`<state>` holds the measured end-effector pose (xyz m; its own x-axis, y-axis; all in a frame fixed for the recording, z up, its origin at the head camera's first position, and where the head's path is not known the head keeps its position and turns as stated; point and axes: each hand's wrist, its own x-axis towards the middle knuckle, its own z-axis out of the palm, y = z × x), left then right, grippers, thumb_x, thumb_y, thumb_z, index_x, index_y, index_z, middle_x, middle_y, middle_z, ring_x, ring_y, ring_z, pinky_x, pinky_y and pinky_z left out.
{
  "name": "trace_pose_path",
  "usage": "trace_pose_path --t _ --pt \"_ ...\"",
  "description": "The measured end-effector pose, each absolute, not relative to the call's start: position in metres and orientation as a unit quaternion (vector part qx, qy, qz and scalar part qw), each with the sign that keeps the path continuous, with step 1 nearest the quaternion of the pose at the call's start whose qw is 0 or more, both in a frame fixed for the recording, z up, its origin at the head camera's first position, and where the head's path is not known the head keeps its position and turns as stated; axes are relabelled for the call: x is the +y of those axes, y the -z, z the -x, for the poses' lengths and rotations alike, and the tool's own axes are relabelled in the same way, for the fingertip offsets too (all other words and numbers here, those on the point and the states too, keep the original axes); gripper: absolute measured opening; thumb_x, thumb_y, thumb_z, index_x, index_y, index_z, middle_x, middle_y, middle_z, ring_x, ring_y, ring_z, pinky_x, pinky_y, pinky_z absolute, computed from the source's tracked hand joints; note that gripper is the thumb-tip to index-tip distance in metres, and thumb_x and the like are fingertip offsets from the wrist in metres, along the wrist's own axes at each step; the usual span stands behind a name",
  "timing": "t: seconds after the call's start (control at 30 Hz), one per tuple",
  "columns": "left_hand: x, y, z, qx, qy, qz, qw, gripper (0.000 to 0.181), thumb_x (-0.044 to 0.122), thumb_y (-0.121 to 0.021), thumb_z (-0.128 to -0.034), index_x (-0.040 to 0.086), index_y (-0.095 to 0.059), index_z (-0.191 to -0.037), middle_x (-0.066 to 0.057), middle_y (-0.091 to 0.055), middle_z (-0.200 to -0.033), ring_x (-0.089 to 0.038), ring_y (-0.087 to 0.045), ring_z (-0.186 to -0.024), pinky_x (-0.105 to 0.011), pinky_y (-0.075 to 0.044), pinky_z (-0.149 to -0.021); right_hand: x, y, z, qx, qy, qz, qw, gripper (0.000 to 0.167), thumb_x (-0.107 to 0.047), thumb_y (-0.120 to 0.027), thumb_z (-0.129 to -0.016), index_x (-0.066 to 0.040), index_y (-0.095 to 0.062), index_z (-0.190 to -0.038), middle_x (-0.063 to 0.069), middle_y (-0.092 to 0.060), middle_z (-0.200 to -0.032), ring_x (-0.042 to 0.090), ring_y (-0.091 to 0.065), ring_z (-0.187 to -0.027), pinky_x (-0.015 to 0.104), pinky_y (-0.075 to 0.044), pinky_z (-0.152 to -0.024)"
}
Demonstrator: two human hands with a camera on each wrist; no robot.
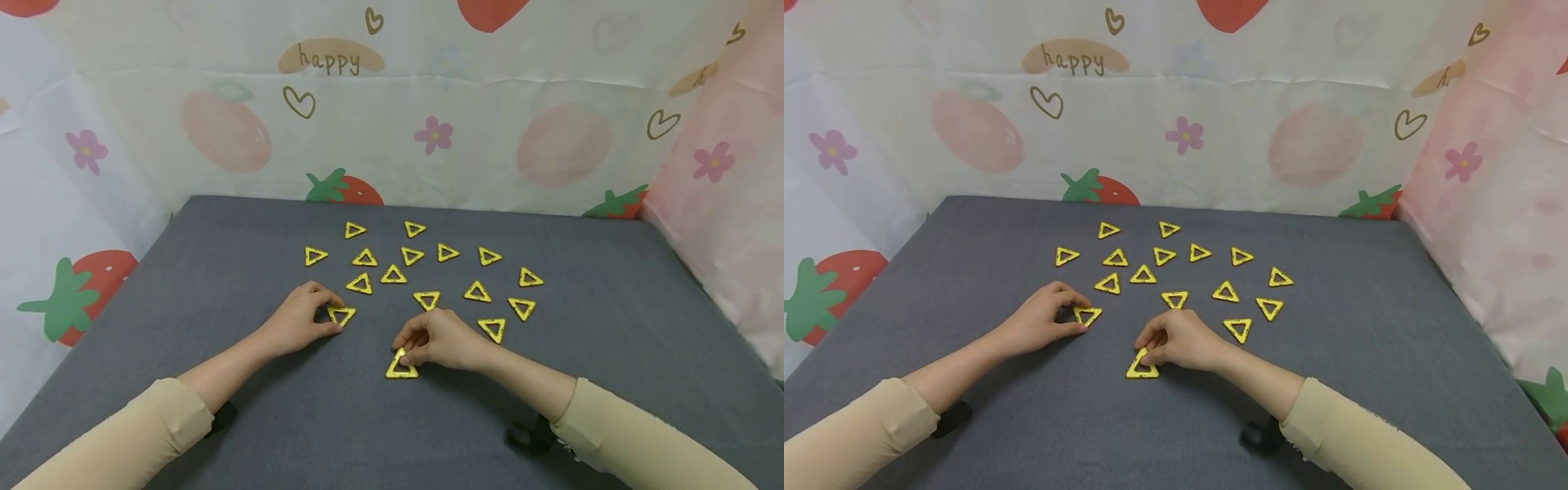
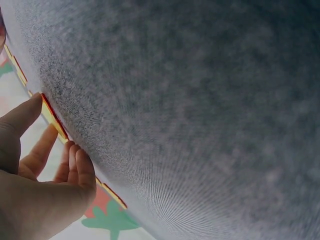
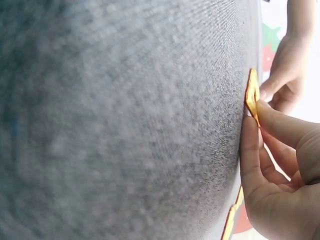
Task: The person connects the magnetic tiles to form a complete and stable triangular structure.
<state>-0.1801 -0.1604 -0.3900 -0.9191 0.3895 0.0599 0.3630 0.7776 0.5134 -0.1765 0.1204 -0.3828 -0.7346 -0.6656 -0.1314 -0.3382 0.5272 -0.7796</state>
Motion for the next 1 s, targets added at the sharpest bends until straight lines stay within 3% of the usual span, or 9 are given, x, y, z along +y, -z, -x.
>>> trace_pose_path --t 0.33,0.63,1.0 --pt "-0.1598 0.3908 0.1796 0.943 -0.268 -0.195 0.024 0.035 0.020 -0.076 -0.0863 0.006 -0.068 -0.118 -0.017 -0.060 -0.118 -0.033 -0.056 -0.111 -0.051 -0.045 -0.097 0.1194 0.3814 0.1750 0.856 0.374 0.296 0.201 0.015 -0.015 -0.079 -0.083 -0.014 -0.076 -0.097 -0.001 -0.075 -0.084 0.004 -0.066 -0.071 0.020 -0.052 -0.063" --pt "-0.1581 0.3909 0.1814 0.942 -0.275 -0.192 0.021 0.035 0.018 -0.078 -0.0847 0.005 -0.069 -0.116 -0.015 -0.064 -0.111 -0.025 -0.060 -0.097 -0.043 -0.049 -0.087 0.1209 0.3821 0.1757 0.854 0.374 0.298 0.203 0.015 -0.016 -0.079 -0.083 -0.015 -0.076 -0.098 -0.001 -0.075 -0.085 0.004 -0.067 -0.072 0.021 -0.053 -0.065" --pt "-0.1577 0.3885 0.1829 0.932 -0.320 -0.169 0.027 0.036 0.011 -0.082 -0.0789 0.002 -0.070 -0.111 -0.014 -0.063 -0.101 -0.014 -0.059 -0.080 -0.026 -0.048 -0.072 0.1252 0.3802 0.1755 0.843 0.372 0.303 0.244 0.042 -0.016 -0.088 -0.072 -0.015 -0.074 -0.111 0.000 -0.073 -0.093 0.007 -0.065 -0.080 0.022 -0.056 -0.069"
